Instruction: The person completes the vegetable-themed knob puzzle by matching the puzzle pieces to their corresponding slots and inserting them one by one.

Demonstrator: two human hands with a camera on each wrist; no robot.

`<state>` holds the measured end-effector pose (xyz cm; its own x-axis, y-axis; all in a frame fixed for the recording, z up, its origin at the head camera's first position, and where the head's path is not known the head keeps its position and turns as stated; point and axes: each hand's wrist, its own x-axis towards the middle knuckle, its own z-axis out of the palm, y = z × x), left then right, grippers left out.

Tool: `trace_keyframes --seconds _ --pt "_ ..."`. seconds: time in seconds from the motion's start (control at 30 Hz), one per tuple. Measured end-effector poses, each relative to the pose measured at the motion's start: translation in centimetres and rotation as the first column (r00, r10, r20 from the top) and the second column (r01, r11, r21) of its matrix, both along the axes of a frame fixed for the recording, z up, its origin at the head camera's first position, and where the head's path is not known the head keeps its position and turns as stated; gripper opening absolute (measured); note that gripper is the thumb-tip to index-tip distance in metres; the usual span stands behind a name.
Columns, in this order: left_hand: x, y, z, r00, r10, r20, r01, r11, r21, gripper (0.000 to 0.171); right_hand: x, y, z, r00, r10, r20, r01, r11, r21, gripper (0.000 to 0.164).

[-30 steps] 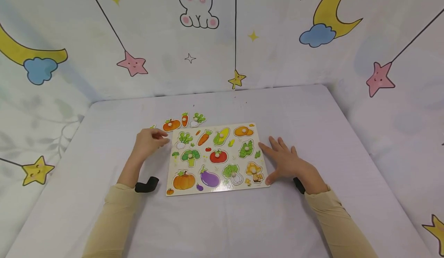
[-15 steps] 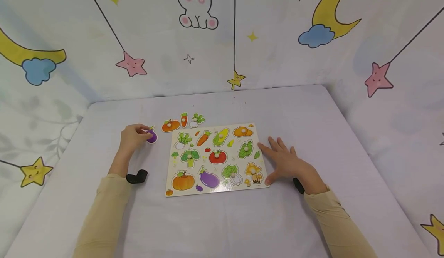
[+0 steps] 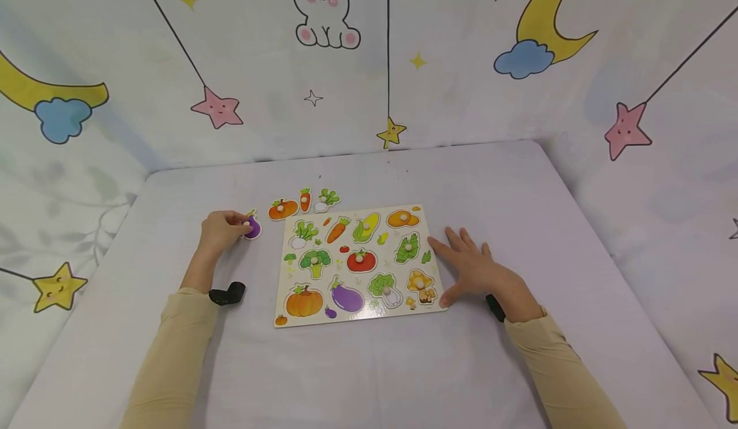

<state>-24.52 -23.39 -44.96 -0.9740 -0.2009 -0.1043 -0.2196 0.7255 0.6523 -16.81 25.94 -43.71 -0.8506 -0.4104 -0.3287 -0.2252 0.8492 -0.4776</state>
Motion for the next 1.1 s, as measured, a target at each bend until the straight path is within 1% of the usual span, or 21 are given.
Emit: trace_keyframes --seconds 0.27,0.57,0.77,0.9,1.1 --pt "-0.1 -0.1 -0.1 1.0 -0.003 -0.019 0.003 1.0 -0.02 0.022 0.0 0.1 0.0 1.0 -0.004 -0.001 0.004 1.0 0.002 0.123" --pt "-0.2 -0.1 -0.4 0.999 -0.013 -0.036 0.012 0.999 -0.03 0.021 0.0 0.0 0.0 1.0 0.004 -0.007 -0.004 1.0 0.009 0.124" --pt "-0.1 -0.1 -0.5 0.999 -0.022 -0.042 0.021 0.999 -0.044 0.02 -0.1 0.0 -0.1 1.0 -0.005 0.0 0.005 1.0 0.012 0.124" --pt "0.1 0.1 -0.3 0.998 -0.03 -0.049 0.027 0.998 -0.05 0.019 0.0 0.1 -0.1 1.0 -0.002 0.003 0.002 1.0 0.014 0.124" --pt "1.1 0.5 0.4 0.994 -0.062 -0.093 0.055 0.996 -0.074 0.019 0.0 0.0 0.0 1.0 0.0 0.01 0.0 1.0 0.006 0.123"
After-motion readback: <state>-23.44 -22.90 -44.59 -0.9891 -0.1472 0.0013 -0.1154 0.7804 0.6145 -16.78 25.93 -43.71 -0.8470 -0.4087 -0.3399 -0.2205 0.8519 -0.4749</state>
